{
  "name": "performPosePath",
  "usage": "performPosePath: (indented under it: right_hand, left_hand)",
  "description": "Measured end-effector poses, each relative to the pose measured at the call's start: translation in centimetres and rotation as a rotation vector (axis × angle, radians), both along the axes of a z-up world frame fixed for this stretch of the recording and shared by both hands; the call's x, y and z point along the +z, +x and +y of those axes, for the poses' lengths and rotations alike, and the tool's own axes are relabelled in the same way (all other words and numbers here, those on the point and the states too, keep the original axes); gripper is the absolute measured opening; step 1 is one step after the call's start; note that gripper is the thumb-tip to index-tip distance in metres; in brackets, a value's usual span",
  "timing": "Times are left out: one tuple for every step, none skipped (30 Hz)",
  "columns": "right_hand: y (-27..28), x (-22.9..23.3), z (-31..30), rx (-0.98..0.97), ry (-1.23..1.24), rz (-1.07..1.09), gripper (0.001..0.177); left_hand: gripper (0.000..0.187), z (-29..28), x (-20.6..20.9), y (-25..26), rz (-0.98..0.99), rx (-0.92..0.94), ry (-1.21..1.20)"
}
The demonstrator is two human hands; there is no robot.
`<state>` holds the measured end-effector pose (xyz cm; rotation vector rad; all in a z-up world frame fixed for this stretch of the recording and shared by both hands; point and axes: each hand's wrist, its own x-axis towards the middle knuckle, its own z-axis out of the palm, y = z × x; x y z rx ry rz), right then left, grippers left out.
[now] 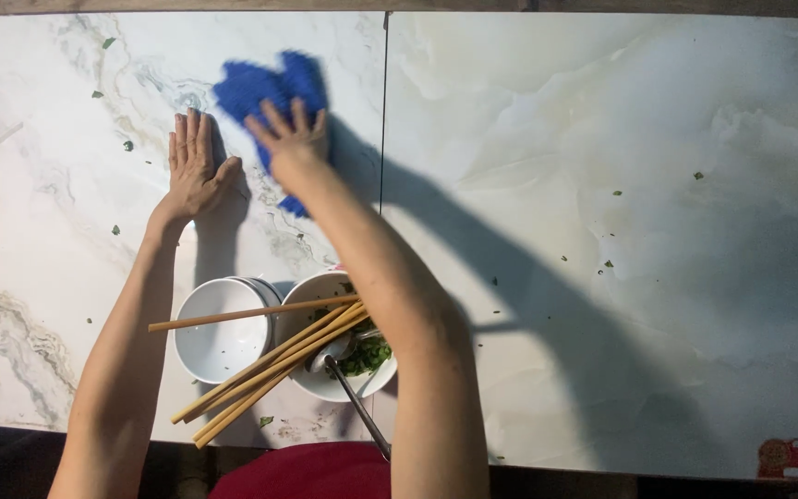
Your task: Wiping down a table and organizing bowls and chopsticks for a meal.
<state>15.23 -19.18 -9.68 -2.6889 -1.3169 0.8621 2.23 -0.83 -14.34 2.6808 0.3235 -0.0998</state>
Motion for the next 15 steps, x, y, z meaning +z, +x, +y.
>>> performPosePath:
  right_hand:
    - [2.0,0.7,-3.0,-0.001,0.0,0.001,0.115]
    - [4.1,1.3,-5.9,-0.129,-0.022,-0.006,0.116]
    - [6.2,2.0,-8.8,-0.256,-0.044,-0.013,0.117]
    - [7.2,1.0,-11.5,-0.255,-0.043,-0.013,0.117]
    - [8.2,0.0,-14.1,-0.445,-0.023,-0.034,0.115]
    - [9.2,-1.0,-16.7,-0.634,-0.002,-0.056,0.114]
    - [7.9,-0.6,-17.0,-0.633,-0.003,-0.056,0.114]
    - [6.6,-0.1,-17.2,-0.654,-0.07,-0.081,0.11]
    - [5.1,0.3,-17.5,-0.675,-0.138,-0.105,0.108]
    - [3.1,1.2,-15.9,-0.676,-0.14,-0.103,0.108]
    - [1.2,2.1,-14.2,-0.549,-0.217,-0.024,0.116]
    - [-0.6,3.0,-12.6,-0.42,-0.293,0.055,0.124]
    - [-2.2,2.8,-10.2,-0.418,-0.294,0.055,0.124]
    - [-3.7,2.6,-7.8,-0.261,-0.204,0.118,0.117]
    - [-5.2,2.3,-5.3,-0.106,-0.114,0.178,0.111]
  left_hand:
    - [0.095,-0.2,0.2,0.0,0.001,-0.001,0.0]
    - [0.094,-0.4,0.5,0.0,0.002,0.011,-0.006]
    - [0.094,-0.6,0.7,0.1,0.003,0.024,-0.012]
    - [0.094,-0.5,0.4,0.0,0.003,0.024,-0.011]
    - [0.094,-0.3,0.0,0.0,0.0,0.016,0.005]
    - [0.093,-0.1,-0.3,0.1,-0.003,0.008,0.021]
    - [0.093,-0.1,-0.5,0.1,-0.003,0.009,0.021]
    - [0.093,-0.1,-0.7,0.0,-0.014,0.007,0.031]
    - [0.092,0.0,-0.9,0.0,-0.023,0.003,0.04]
    - [0.092,-0.1,-1.0,0.0,-0.021,0.002,0.039]
    - [0.092,0.0,-0.9,0.0,-0.02,-0.003,0.037]
    - [0.092,0.0,-0.9,0.1,-0.018,-0.009,0.036]
    - [0.092,-0.1,-0.8,0.0,-0.017,-0.006,0.035]
    - [0.092,-0.2,-0.7,-0.1,-0.02,-0.001,0.04]
    - [0.091,-0.2,-0.7,0.0,-0.024,0.002,0.045]
